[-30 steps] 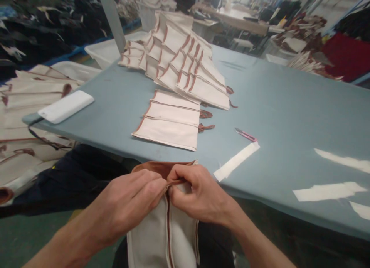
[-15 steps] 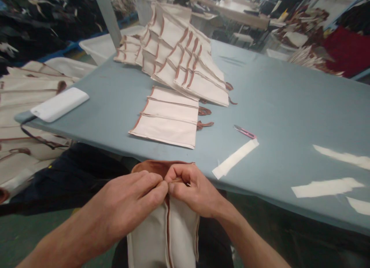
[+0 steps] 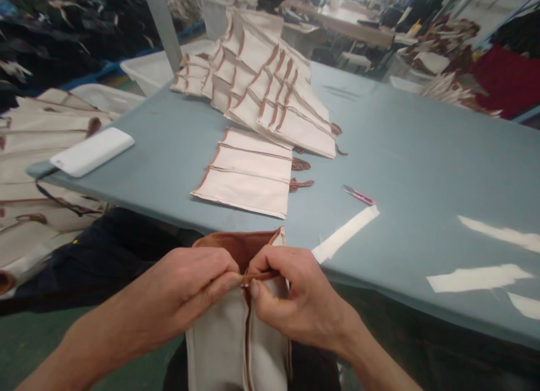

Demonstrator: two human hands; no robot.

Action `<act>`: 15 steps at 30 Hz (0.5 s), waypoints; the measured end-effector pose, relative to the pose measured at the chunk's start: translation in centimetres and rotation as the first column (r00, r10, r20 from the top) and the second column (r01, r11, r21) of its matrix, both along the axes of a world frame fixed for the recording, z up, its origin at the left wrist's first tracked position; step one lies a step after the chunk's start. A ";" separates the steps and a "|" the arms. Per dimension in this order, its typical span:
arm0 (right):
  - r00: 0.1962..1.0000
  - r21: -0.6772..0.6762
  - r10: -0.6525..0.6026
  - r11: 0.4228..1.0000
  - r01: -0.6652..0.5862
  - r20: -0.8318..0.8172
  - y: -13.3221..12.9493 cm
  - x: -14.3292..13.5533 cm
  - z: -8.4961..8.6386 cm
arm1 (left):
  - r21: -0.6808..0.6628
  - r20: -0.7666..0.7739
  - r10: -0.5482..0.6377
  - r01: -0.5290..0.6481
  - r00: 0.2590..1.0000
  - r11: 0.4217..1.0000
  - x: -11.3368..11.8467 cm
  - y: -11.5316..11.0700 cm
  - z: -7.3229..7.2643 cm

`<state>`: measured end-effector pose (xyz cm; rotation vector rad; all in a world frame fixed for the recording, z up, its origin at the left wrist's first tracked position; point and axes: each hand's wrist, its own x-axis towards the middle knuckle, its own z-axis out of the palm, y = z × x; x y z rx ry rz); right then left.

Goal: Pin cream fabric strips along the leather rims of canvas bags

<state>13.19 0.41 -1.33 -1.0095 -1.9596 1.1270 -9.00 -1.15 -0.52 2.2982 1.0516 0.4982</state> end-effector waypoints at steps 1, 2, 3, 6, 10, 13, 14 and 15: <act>1.000 -0.027 -0.004 1.000 0.004 -0.010 0.0 0.0 -0.2 | 0.125 -0.006 -0.024 0.024 1.000 0.992 0.1 0.2 -0.5; 1.000 -0.061 -0.007 0.998 0.006 -0.022 0.0 0.1 -0.3 | 0.250 -0.003 -0.038 0.038 0.999 0.967 0.2 0.4 -1.0; 0.999 -0.093 -0.011 0.996 0.007 -0.036 0.0 0.1 -0.5 | 0.352 0.004 -0.045 0.041 0.999 0.935 0.3 0.6 -1.6; 0.999 -0.142 -0.011 0.990 0.004 -0.050 0.0 0.3 -0.8 | 0.463 0.051 -0.052 0.023 0.997 0.886 0.3 0.8 -2.7; 1.000 -0.122 0.008 0.993 -0.011 -0.019 0.1 0.4 -0.6 | 0.254 0.095 -0.058 0.032 0.994 0.967 0.2 1.0 -2.3; 1.000 -0.096 0.023 0.995 -0.022 0.008 0.2 0.5 -0.2 | 0.053 0.066 -0.038 0.034 0.997 0.998 0.5 1.2 -1.1; 0.999 -0.089 0.031 0.996 -0.029 0.011 0.3 0.6 -0.1 | 0.011 0.055 -0.036 0.036 0.998 0.999 0.7 1.3 -0.8; 0.999 -0.084 0.038 0.996 -0.037 0.010 0.3 0.6 0.0 | -0.020 0.052 -0.037 0.038 0.998 0.999 0.9 1.4 -0.5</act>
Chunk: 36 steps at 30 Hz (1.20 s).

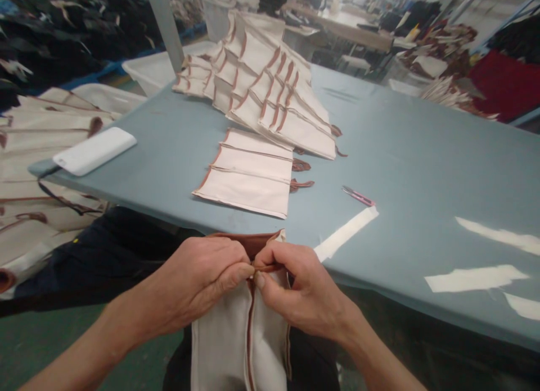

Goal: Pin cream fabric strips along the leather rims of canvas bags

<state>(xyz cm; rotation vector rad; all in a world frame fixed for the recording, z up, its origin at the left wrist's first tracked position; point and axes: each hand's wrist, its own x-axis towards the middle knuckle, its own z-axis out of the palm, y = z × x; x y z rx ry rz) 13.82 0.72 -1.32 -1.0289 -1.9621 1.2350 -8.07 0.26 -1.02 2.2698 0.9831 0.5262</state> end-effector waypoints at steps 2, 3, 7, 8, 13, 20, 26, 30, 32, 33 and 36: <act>1.000 0.004 0.011 1.000 -0.011 0.001 0.1 0.2 0.2 | -0.063 0.015 -0.016 0.017 1.000 0.998 0.4 0.2 0.4; 1.000 -0.001 0.016 1.000 -0.016 0.006 0.2 0.4 0.2 | -0.097 0.034 -0.025 0.028 0.999 0.995 0.6 0.3 0.5; 0.997 -0.107 0.068 0.992 -0.070 -0.028 0.6 1.0 0.4 | -0.250 0.166 -0.048 0.089 0.985 0.964 1.0 0.6 0.8; 0.996 -0.127 0.068 0.989 -0.075 -0.056 0.7 1.0 0.4 | -0.289 0.208 -0.042 0.102 0.977 0.952 1.0 0.7 0.8; 0.959 0.008 -0.219 0.975 0.224 -0.179 -0.2 0.8 0.3 | -0.376 0.285 0.051 0.063 0.957 0.925 1.1 0.8 0.5; 0.950 -0.210 -0.307 0.934 0.289 -0.058 -2.6 -2.0 -0.1 | -0.306 0.205 0.156 -0.088 0.966 0.948 1.1 0.4 -0.1; 0.943 -0.361 -0.331 0.884 0.298 -0.032 -4.5 -2.8 -1.2 | -0.077 0.142 0.156 -0.146 0.977 0.986 0.5 -1.5 0.5; 0.956 -0.304 -0.268 0.926 0.223 -0.116 -3.8 -0.5 -1.9 | 0.070 0.127 0.163 -0.173 0.978 0.982 -0.1 -2.9 0.6; 0.938 -0.153 -0.278 0.956 0.250 -0.208 -2.6 0.5 -2.1 | 0.061 0.114 0.152 -0.160 0.982 0.985 -0.2 -3.2 0.7; 0.933 -0.090 -0.263 0.965 0.248 -0.246 -1.8 0.8 -2.1 | 0.040 0.100 0.139 -0.144 0.985 0.989 -0.3 -3.2 0.7; 0.948 0.015 -0.109 0.993 0.119 -0.299 0.5 0.6 -1.9 | -0.015 0.062 0.092 -0.092 0.994 0.996 -0.7 -3.4 1.0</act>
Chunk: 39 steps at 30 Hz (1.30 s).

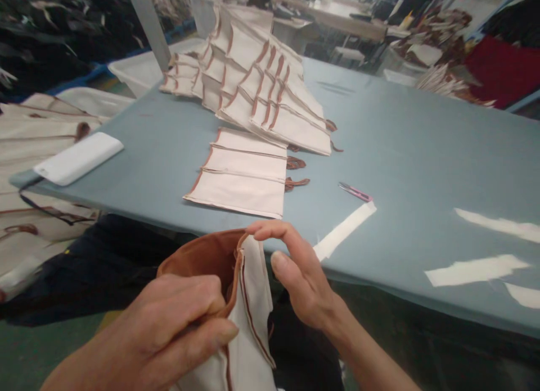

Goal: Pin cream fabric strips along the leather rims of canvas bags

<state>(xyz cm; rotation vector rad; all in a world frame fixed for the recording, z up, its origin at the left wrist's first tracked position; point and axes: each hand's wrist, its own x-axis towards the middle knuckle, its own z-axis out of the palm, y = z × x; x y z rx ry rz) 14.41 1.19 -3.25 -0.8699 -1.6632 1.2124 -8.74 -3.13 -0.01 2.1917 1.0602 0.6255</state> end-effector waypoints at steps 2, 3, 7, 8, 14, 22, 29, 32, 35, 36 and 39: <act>0.992 0.082 0.126 0.988 -0.127 0.026 1.3 -0.8 0.0 | -0.032 -0.013 -0.023 0.023 1.000 0.999 -0.3 -0.1 0.3; 0.983 0.138 0.174 0.974 -0.180 0.055 1.8 -1.3 -0.2 | -0.038 -0.014 -0.027 0.026 1.000 0.999 -0.4 -0.1 0.4; 0.958 0.251 0.236 0.929 -0.272 0.163 3.3 -2.7 -1.7 | -0.003 0.011 0.020 -0.020 1.000 1.000 -1.0 0.1 0.2; 0.957 0.254 0.223 0.930 -0.265 0.183 3.6 -2.7 -2.2 | 0.000 0.019 0.041 -0.041 0.999 0.999 -1.2 0.2 0.0; 0.925 0.357 0.192 0.881 -0.310 0.329 4.1 -1.3 -3.5 | -0.210 0.038 0.146 -0.135 0.989 0.968 -2.8 1.3 -1.9; 0.913 0.330 0.232 0.879 -0.345 0.336 3.8 -0.6 -3.6 | -0.510 0.234 0.333 -0.176 0.913 0.842 -3.3 2.1 -3.2; 0.937 0.312 0.243 0.896 -0.316 0.251 4.2 0.2 -1.2 | -0.164 0.257 0.266 -0.230 0.929 0.959 -1.7 2.0 -1.0; 0.946 0.305 0.199 0.912 -0.275 0.258 3.9 0.5 0.7 | -0.050 0.294 0.316 -0.316 0.902 0.948 -1.7 2.1 -1.3; 0.955 0.304 0.150 0.925 -0.227 0.257 3.4 0.9 2.9 | 0.069 0.228 0.343 -0.367 0.911 0.928 -1.9 2.8 -2.4; 0.953 0.295 0.139 0.930 -0.220 0.270 3.3 1.0 3.6 | 0.108 0.193 0.342 -0.366 0.920 0.924 -1.9 3.1 -2.8; 0.939 0.224 0.168 0.944 -0.241 0.300 3.2 1.2 5.3 | 0.176 0.121 0.281 -0.299 0.952 0.938 -1.9 3.9 -3.5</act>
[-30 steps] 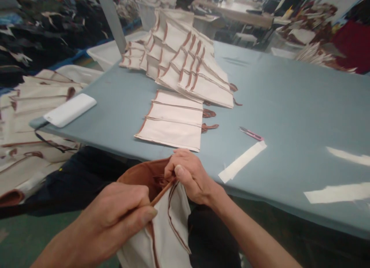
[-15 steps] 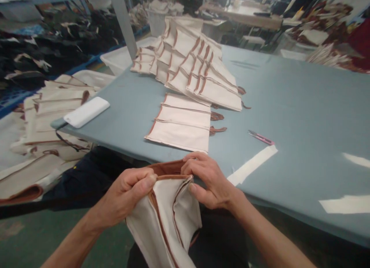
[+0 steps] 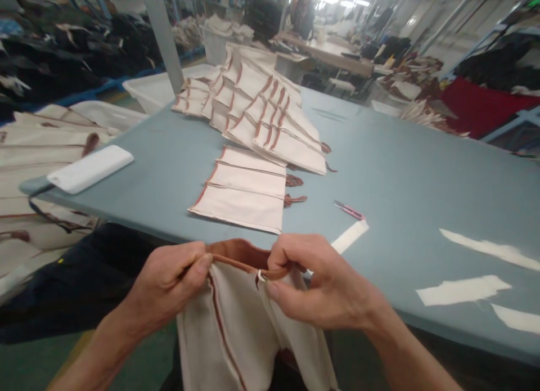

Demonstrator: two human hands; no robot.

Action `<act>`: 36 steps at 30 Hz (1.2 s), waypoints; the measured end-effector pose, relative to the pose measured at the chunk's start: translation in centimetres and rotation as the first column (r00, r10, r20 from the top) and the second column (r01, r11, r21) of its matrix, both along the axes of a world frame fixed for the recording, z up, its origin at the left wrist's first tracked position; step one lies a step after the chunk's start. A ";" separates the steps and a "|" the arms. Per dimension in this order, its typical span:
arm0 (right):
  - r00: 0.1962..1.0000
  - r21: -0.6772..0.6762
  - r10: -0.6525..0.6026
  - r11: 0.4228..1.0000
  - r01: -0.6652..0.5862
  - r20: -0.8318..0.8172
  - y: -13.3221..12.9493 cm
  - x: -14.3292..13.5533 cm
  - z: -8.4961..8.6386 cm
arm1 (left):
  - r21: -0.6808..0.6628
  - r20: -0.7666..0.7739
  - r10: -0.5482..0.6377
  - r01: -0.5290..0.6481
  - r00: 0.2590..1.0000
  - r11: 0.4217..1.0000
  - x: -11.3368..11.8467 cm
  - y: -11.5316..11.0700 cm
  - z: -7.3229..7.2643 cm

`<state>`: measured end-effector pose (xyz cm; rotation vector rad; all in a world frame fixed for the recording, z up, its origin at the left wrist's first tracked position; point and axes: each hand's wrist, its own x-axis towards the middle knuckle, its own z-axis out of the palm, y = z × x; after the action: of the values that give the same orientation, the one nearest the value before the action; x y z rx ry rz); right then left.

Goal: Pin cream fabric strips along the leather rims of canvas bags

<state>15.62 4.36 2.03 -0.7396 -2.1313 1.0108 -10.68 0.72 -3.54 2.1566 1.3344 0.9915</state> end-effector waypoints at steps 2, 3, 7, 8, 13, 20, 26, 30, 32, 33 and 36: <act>1.000 -0.086 0.024 0.996 -0.023 0.003 0.0 0.1 0.7 | -0.036 -0.019 -0.081 0.080 0.997 0.996 0.0 0.2 -0.1; 1.000 -0.130 0.030 0.991 -0.030 0.004 0.0 0.1 0.9 | -0.063 -0.020 -0.125 0.123 0.992 0.990 0.0 0.2 -0.1; 0.999 -0.203 0.050 0.978 -0.046 0.018 -0.2 0.0 0.9 | -0.123 0.043 -0.246 0.250 0.968 0.960 0.4 -0.1 0.7; 0.998 -0.212 0.064 0.975 -0.058 0.020 -0.2 -0.1 0.7 | -0.134 0.059 -0.256 0.262 0.965 0.956 0.6 -0.2 1.1; 0.995 -0.297 0.098 0.951 -0.082 0.037 -0.3 -0.2 -0.3 | -0.257 0.143 -0.261 0.290 0.955 0.922 2.3 0.0 3.0; 0.991 -0.383 0.108 0.921 -0.069 0.083 -0.3 0.2 -1.8 | -0.417 0.271 -0.256 0.353 0.928 0.838 3.0 0.4 3.1; 0.988 -0.472 0.141 0.877 -0.095 0.064 -0.2 0.3 -2.7 | -0.461 0.361 -0.241 0.398 0.901 0.793 3.0 0.4 2.4; 0.986 -0.468 0.162 0.875 -0.124 0.042 -0.2 0.3 -2.8 | -0.474 0.330 -0.211 0.355 0.920 0.806 3.2 0.4 2.3; 0.987 -0.441 0.149 0.891 -0.108 0.060 -0.4 0.2 -2.6 | -0.464 0.259 -0.203 0.306 0.944 0.832 3.4 0.1 2.4; 0.988 -0.420 0.136 0.903 -0.093 0.074 -0.6 0.1 -2.5 | -0.446 0.211 -0.205 0.280 0.956 0.850 3.5 0.0 2.5; 0.990 -0.350 0.090 0.936 -0.047 0.107 -1.1 -0.1 -2.2 | -0.366 0.086 -0.209 0.226 0.974 0.903 3.8 -0.6 3.0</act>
<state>15.53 3.30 -0.22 -0.9184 -2.1175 1.4375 -6.93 0.17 -0.57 1.9258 1.1231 0.6333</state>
